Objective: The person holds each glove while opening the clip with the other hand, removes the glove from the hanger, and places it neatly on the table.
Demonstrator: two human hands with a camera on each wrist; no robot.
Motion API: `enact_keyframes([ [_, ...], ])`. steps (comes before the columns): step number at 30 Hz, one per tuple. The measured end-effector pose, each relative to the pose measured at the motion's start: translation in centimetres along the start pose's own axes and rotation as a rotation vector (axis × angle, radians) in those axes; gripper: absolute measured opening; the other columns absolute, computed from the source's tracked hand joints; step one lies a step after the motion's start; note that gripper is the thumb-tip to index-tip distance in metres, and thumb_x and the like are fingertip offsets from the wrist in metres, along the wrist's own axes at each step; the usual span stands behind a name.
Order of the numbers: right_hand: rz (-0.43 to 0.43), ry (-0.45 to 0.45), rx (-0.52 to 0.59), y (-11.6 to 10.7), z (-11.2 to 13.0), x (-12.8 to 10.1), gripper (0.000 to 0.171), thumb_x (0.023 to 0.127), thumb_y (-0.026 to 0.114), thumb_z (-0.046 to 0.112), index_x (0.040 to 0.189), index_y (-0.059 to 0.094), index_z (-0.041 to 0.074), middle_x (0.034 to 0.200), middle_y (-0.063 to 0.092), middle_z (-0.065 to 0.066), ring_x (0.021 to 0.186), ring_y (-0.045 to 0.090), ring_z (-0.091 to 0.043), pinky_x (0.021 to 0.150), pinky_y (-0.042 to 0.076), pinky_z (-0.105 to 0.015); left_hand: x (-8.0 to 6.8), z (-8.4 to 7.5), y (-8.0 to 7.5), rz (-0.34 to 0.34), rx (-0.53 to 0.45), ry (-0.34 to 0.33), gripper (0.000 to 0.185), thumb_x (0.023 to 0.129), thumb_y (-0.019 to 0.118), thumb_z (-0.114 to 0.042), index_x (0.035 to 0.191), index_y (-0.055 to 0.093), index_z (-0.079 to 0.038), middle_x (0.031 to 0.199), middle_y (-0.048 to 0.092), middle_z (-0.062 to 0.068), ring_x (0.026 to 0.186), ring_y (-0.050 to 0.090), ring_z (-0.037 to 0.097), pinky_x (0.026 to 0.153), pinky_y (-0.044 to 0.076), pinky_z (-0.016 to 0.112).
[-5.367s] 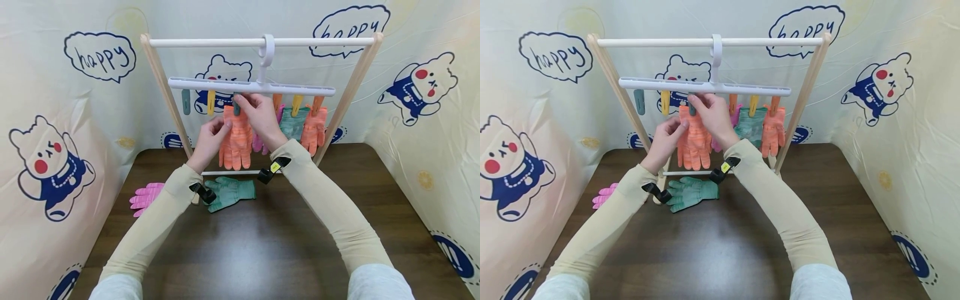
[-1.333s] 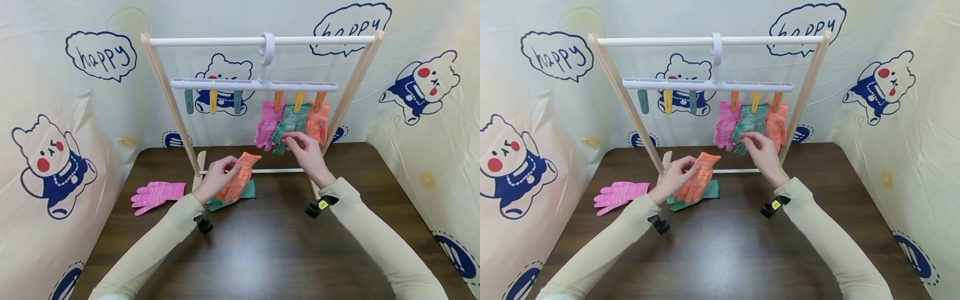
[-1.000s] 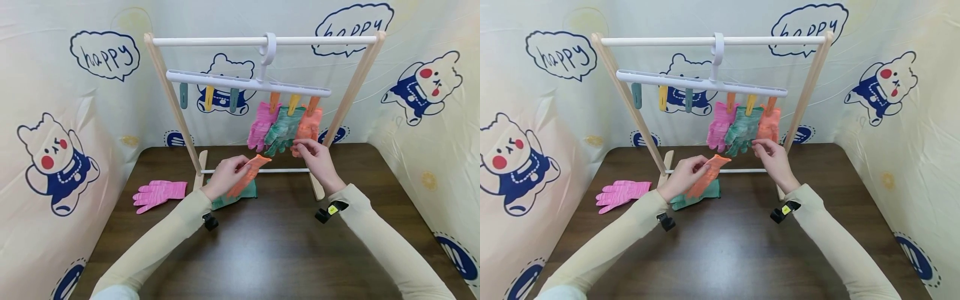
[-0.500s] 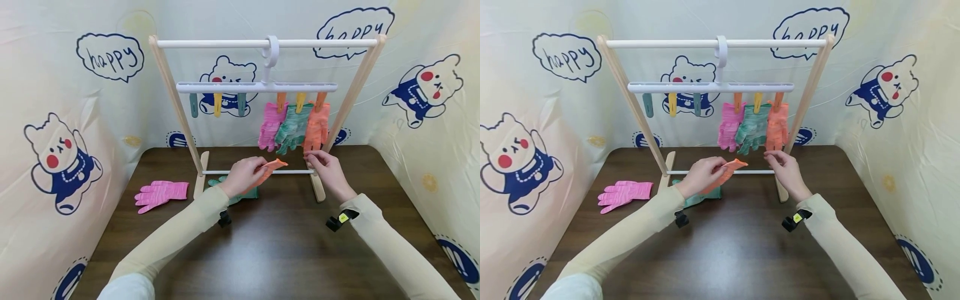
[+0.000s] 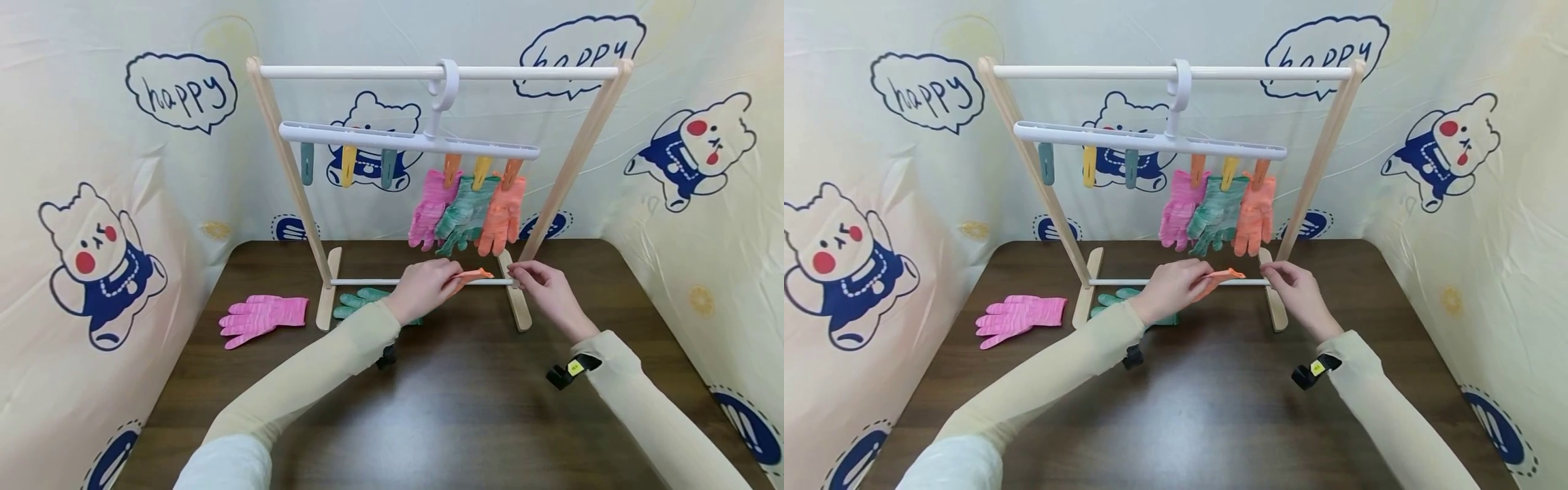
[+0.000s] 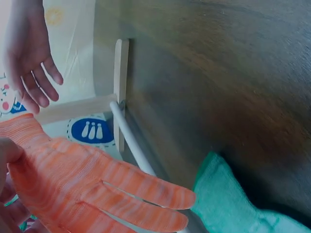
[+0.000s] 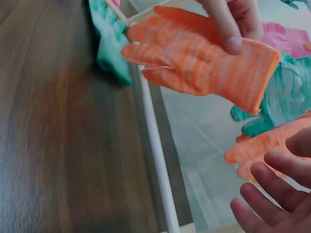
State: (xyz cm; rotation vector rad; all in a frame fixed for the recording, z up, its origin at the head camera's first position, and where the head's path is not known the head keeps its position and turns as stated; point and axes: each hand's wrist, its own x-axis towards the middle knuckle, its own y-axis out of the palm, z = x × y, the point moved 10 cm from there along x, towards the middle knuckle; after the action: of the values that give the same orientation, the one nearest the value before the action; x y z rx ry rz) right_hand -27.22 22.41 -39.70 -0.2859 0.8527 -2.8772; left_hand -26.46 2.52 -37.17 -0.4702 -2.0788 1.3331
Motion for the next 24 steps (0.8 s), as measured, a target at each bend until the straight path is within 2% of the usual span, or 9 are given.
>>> enact_keyframes([
  [5, 0.035, 0.017, -0.146, -0.1, -1.0, -0.5, 0.042, 0.109, 0.054, 0.034, 0.13, 0.068, 0.0, 0.121, 0.072, -0.021, 0.103, 0.066, -0.022, 0.086, 0.052, -0.029, 0.4, -2.0, 0.7, -0.051, 0.121, 0.098, 0.018, 0.104, 0.066, -0.03, 0.111, 0.072, -0.015, 0.098, 0.073, 0.001, 0.083, 0.069, 0.018, 0.074, 0.058, 0.034],
  [9, 0.055, 0.027, -0.201, -0.2, -1.8, -0.9, 0.045, 0.109, 0.054, 0.037, 0.13, 0.067, 0.0, 0.121, 0.072, -0.021, 0.107, 0.068, -0.033, 0.088, 0.055, -0.043, 0.5, -3.6, 1.6, -0.086, 0.251, 0.158, 0.017, 0.104, 0.066, -0.031, 0.112, 0.073, -0.017, 0.1, 0.074, -0.001, 0.087, 0.07, 0.016, 0.073, 0.056, 0.031],
  [17, 0.043, 0.062, -0.232, -1.1, -2.9, -1.6, 0.043, 0.109, 0.054, 0.035, 0.129, 0.067, -0.002, 0.122, 0.071, -0.024, 0.109, 0.068, -0.038, 0.091, 0.054, -0.051, 0.7, -6.8, 4.6, -0.093, 0.485, 0.252, 0.016, 0.106, 0.062, -0.029, 0.111, 0.074, -0.02, 0.106, 0.076, -0.004, 0.091, 0.072, 0.013, 0.071, 0.056, 0.026],
  [20, 0.043, 0.073, -0.234, -1.2, -3.2, -1.7, 0.044, 0.109, 0.054, 0.035, 0.129, 0.067, -0.001, 0.123, 0.071, -0.024, 0.109, 0.068, -0.038, 0.091, 0.054, -0.052, 0.6, -7.4, 5.9, -0.081, 0.525, 0.259, 0.016, 0.107, 0.06, -0.028, 0.111, 0.074, -0.022, 0.104, 0.075, -0.005, 0.092, 0.072, 0.012, 0.073, 0.057, 0.028],
  [24, 0.039, 0.078, -0.241, -1.4, -3.5, -1.7, 0.044, 0.109, 0.054, 0.037, 0.128, 0.068, -0.001, 0.124, 0.07, -0.024, 0.11, 0.067, -0.038, 0.091, 0.053, -0.053, 0.1, -7.8, 7.7, -0.067, 0.555, 0.252, 0.015, 0.106, 0.061, -0.026, 0.111, 0.075, -0.024, 0.099, 0.074, -0.007, 0.086, 0.071, 0.011, 0.068, 0.056, 0.027],
])
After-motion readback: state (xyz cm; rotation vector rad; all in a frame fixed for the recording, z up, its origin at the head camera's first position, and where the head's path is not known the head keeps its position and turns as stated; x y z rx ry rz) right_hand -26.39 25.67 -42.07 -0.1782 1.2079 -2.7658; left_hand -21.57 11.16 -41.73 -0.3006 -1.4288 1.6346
